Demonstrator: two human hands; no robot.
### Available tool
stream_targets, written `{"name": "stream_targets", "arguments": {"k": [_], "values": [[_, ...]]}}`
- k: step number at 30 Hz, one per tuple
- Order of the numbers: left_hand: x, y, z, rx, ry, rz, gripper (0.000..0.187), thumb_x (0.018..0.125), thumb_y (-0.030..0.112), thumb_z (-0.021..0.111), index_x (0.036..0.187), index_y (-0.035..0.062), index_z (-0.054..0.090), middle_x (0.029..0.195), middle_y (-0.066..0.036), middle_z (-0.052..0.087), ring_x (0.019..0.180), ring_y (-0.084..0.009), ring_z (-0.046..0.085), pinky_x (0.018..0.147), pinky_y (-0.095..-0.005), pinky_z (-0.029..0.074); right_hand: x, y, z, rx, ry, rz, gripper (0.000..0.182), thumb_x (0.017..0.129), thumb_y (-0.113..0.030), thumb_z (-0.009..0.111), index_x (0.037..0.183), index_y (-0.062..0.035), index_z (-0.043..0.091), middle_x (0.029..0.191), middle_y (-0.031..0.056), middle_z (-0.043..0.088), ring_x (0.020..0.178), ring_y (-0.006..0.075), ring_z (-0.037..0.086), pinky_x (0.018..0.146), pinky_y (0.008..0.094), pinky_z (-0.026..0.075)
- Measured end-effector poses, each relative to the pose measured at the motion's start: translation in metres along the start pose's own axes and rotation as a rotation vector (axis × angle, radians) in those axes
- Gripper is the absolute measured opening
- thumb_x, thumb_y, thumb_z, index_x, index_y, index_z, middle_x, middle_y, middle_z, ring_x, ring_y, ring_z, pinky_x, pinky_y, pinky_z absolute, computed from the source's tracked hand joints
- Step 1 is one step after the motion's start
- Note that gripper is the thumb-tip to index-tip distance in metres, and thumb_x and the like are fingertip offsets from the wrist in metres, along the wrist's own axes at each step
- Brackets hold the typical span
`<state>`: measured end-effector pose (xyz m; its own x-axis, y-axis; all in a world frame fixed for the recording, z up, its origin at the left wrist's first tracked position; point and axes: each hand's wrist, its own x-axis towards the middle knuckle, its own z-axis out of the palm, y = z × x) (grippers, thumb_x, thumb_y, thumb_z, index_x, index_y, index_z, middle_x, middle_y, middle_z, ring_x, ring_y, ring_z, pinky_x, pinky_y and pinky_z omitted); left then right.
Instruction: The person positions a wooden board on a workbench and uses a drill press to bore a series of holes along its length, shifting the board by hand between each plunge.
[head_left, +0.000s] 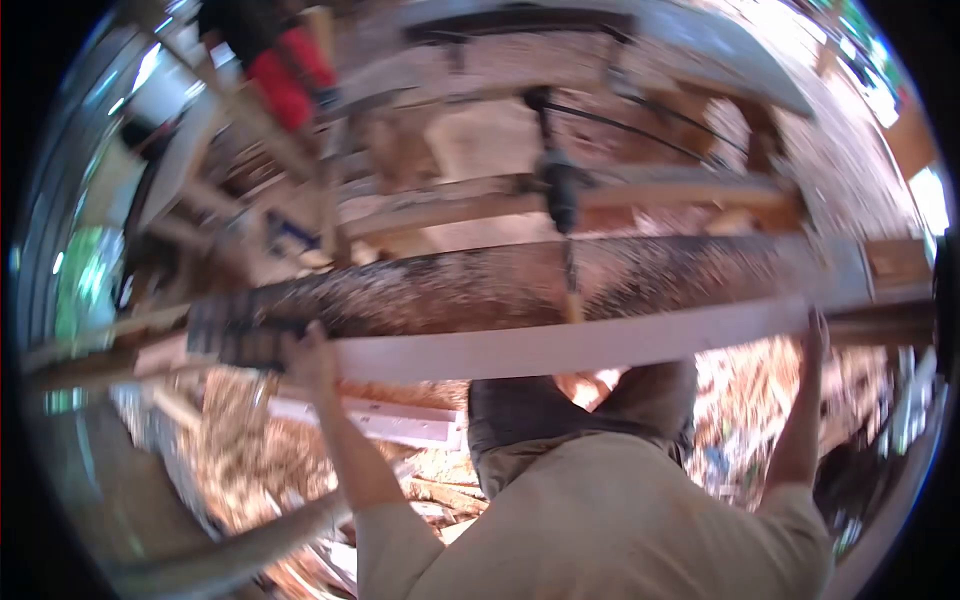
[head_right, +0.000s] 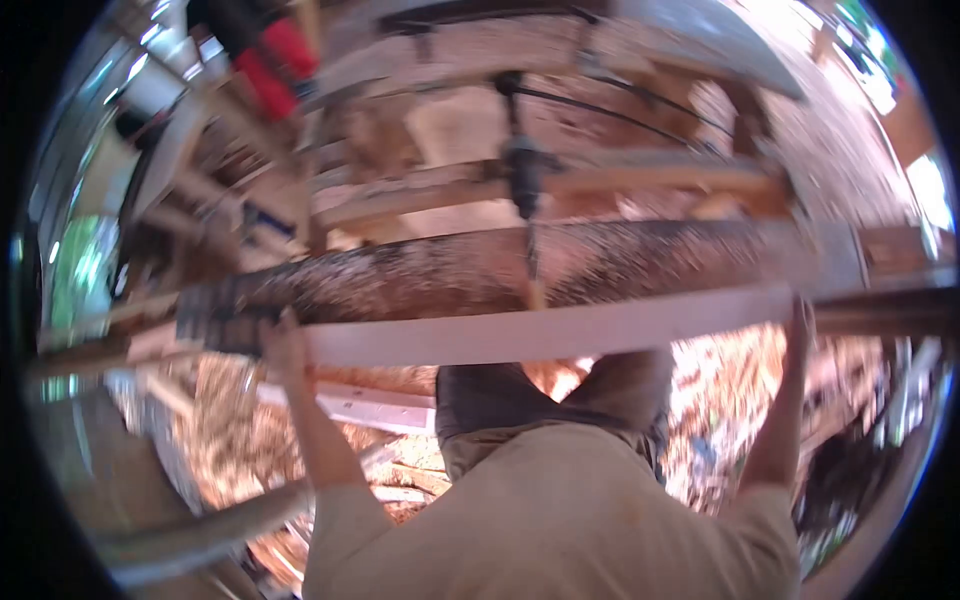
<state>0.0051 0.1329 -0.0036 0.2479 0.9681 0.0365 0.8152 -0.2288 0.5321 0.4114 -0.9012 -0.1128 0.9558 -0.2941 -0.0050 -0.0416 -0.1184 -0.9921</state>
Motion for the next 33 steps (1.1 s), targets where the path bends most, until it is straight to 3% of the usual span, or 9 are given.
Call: {"name": "stream_targets", "arguments": {"k": [1, 4, 6, 12, 16, 20, 26, 28, 33], "values": [[-0.001, 0.004, -0.003, 0.154, -0.011, 0.003, 0.091, 0.109, 0.066, 0.045, 0.161, -0.0090, 0.047, 0.178, -0.025, 0.030, 0.165, -0.0418, 0.027, 0.135, -0.0570, 0.021, -0.058, -0.078, 0.073, -0.091, 0.016, 0.028, 0.059, 0.109, -0.043, 0.068, 0.150, -0.0012, 0.064, 0.133, 0.0089, 0.071, 0.118, 0.0188, 0.066, 0.097, 0.0326, 0.054], [-0.028, 0.030, -0.001, 0.311, -0.008, 0.027, 0.092, 0.110, 0.067, 0.035, 0.156, -0.0103, 0.054, 0.183, -0.022, 0.013, 0.170, -0.0419, 0.009, 0.135, -0.0669, 0.010, -0.023, -0.028, 0.070, -0.358, 0.040, 0.034, 0.055, 0.105, -0.038, 0.075, 0.139, 0.0045, 0.068, 0.122, 0.0079, 0.073, 0.102, 0.0197, 0.068, 0.091, 0.0338, 0.056], [-0.058, 0.047, 0.015, 0.349, -0.051, 0.111, 0.089, 0.111, 0.066, 0.036, 0.145, -0.0114, 0.065, 0.183, -0.022, 0.013, 0.169, -0.0439, 0.010, 0.135, -0.0665, 0.009, -0.022, -0.019, 0.086, -0.183, 0.292, -0.118, 0.049, 0.104, -0.032, 0.078, 0.124, 0.0125, 0.072, 0.116, 0.0163, 0.076, 0.104, 0.0216, 0.068, 0.092, 0.0380, 0.057], [-0.160, 0.104, 0.039, 0.304, -0.174, 0.417, 0.077, 0.108, 0.061, 0.049, 0.122, -0.0081, 0.080, 0.179, -0.022, 0.028, 0.167, -0.0469, 0.018, 0.134, -0.0673, 0.012, -0.116, -0.034, 0.126, -0.312, 0.197, -0.101, 0.051, 0.101, -0.037, 0.082, 0.119, 0.0099, 0.072, 0.111, 0.0164, 0.077, 0.097, 0.0217, 0.070, 0.084, 0.0368, 0.059], [-0.167, 0.101, 0.062, 0.211, 0.005, 0.673, 0.062, 0.106, 0.054, 0.059, 0.124, -0.0014, 0.081, 0.174, -0.013, 0.043, 0.162, -0.0476, 0.028, 0.132, -0.0686, 0.016, -0.150, -0.036, 0.109, 0.269, -0.003, 0.074, 0.034, 0.106, -0.028, 0.074, 0.133, -0.0067, 0.071, 0.123, 0.0032, 0.073, 0.115, 0.0163, 0.070, 0.090, 0.0326, 0.060], [-0.164, 0.094, 0.042, 0.235, -0.223, 0.722, 0.056, 0.109, 0.045, 0.058, 0.136, -0.0008, 0.074, 0.170, -0.014, 0.048, 0.160, -0.0437, 0.036, 0.133, -0.0655, 0.015, -0.158, -0.066, 0.160, 0.679, 0.187, 0.229, 0.040, 0.114, -0.034, 0.057, 0.137, -0.0042, 0.068, 0.129, 0.0070, 0.075, 0.121, 0.0239, 0.072, 0.107, 0.0404, 0.058], [-0.166, 0.078, 0.026, -0.036, -0.130, 0.885, 0.042, 0.112, 0.034, 0.053, 0.128, 0.0052, 0.078, 0.146, -0.011, 0.072, 0.144, -0.0331, 0.060, 0.132, -0.0617, 0.020, -0.174, -0.123, 0.175, 0.307, 0.323, 0.363, 0.044, 0.110, -0.039, 0.063, 0.133, -0.0016, 0.070, 0.126, 0.0114, 0.074, 0.110, 0.0227, 0.075, 0.084, 0.0366, 0.067], [-0.145, 0.072, 0.028, -0.002, 0.104, 0.887, 0.042, 0.113, 0.035, 0.048, 0.119, 0.0087, 0.081, 0.128, -0.014, 0.078, 0.123, -0.0343, 0.071, 0.123, -0.0609, 0.035, -0.202, -0.172, 0.201, 0.019, 0.080, 0.431, 0.054, 0.107, -0.045, 0.068, 0.132, 0.0029, 0.069, 0.121, 0.0119, 0.073, 0.102, 0.0215, 0.075, 0.074, 0.0340, 0.067], [-0.067, 0.074, 0.021, -0.079, -0.076, 0.707, 0.057, 0.115, 0.043, 0.044, 0.092, 0.0030, 0.078, 0.091, -0.020, 0.077, 0.089, -0.0407, 0.072, 0.095, -0.0578, 0.049, -0.229, -0.212, 0.239, -0.382, -0.028, 0.429, 0.055, 0.107, -0.055, 0.068, 0.097, -0.0016, 0.074, 0.063, -0.0006, 0.053, 0.045, 0.0088, 0.046, 0.041, 0.0271, 0.039]]}}
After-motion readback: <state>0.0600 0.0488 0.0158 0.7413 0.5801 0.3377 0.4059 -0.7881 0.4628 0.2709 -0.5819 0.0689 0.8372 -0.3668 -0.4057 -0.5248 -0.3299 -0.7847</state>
